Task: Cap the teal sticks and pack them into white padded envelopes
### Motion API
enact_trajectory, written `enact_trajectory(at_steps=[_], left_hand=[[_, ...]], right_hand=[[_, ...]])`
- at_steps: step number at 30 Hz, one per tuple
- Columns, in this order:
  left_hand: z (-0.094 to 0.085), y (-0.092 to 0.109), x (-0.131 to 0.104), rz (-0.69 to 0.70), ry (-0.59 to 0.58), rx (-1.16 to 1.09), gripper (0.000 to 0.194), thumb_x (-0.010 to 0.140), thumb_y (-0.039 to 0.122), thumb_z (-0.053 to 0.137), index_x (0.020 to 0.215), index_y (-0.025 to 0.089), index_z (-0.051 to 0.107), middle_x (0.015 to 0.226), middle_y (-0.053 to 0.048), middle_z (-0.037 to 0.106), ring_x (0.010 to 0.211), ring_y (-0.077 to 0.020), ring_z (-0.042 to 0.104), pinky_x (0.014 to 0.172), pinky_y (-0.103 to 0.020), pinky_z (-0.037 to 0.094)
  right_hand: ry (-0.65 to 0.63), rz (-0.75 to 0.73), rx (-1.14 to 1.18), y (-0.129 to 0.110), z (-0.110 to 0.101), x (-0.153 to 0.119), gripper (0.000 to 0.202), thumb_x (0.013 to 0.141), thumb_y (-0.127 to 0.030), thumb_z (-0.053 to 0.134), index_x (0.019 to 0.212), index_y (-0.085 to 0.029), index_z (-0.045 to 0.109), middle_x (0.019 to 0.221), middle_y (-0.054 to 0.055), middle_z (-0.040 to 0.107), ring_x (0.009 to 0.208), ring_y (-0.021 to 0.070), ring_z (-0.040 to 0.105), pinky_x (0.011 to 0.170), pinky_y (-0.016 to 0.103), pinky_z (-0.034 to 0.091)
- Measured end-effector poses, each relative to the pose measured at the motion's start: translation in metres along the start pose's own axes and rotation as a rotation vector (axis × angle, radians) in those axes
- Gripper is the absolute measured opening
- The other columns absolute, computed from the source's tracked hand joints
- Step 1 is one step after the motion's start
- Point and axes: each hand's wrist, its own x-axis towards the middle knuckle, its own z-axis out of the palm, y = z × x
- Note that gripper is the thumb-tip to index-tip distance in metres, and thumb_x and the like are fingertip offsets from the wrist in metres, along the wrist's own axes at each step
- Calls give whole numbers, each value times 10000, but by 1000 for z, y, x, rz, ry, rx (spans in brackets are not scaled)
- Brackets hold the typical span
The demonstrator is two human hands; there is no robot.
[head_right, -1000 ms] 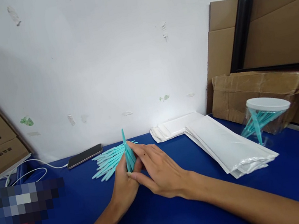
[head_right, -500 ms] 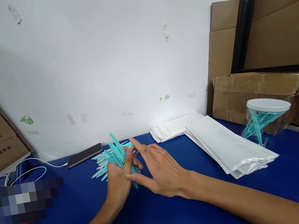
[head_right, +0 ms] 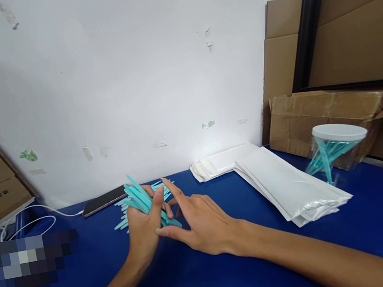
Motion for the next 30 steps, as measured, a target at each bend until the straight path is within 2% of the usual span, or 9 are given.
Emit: enact_trajectory(at_steps=[3,5,6,9,13,17,22,26,30], left_hand=[[-2,-1,6,3,-1,-22,305,933,439,588,793,230,416,501,95,513,442,-92,516,486,-198,446],[-2,-2,8,11,-20,-46,327,951,440,558,761,225,400,528,94,489,459,-86,526,503,-200,453],[-2,-3,8,9,-36,-57,338,958,444,542,750,224,394,546,92,484,465,-83,528,507,-201,454],[-1,-4,7,-12,-78,-86,317,952,458,549,783,228,413,599,88,501,484,-86,542,512,-209,455],[-1,-3,3,-36,-133,-71,325,950,476,542,767,213,483,637,57,541,556,-105,578,608,-245,495],[-2,-5,-1,20,-206,104,427,946,487,538,643,187,539,633,12,574,629,-127,584,688,-263,494],[-1,-7,-2,-6,-212,111,443,945,489,536,619,191,499,562,31,545,545,-111,554,615,-243,479],[1,-5,-2,-103,-164,-8,459,943,515,524,618,206,428,457,78,436,397,-82,458,477,-217,428],[0,-1,-1,-106,-178,-13,444,913,512,581,626,206,435,481,64,502,404,-87,488,470,-218,441]], right_hand=[[-74,74,207,2,2,3,572,952,-469,577,1444,-248,387,1017,36,683,819,186,668,730,294,503],[-133,81,213,7,5,5,310,963,-457,562,1155,-217,603,903,8,676,751,161,645,683,263,474],[-149,79,177,10,6,6,272,961,-456,566,1021,-200,637,855,4,665,730,156,629,669,258,459],[-152,47,60,18,10,5,278,957,-440,584,878,-178,637,831,15,632,741,160,600,670,259,433],[-151,18,0,24,16,3,244,958,-423,591,921,-183,609,911,26,608,799,168,591,708,265,444],[-174,-30,-19,28,21,2,259,957,-442,584,912,-188,602,956,33,612,837,174,589,689,260,435],[-268,93,-1,30,23,1,416,932,-501,598,681,-182,508,601,-44,525,522,104,487,507,246,322],[-270,137,108,27,21,2,343,874,-482,686,759,-188,551,636,-58,590,553,104,535,515,226,335],[-278,151,148,27,24,2,344,883,-490,676,756,-182,592,675,-38,634,584,118,568,532,232,351]])
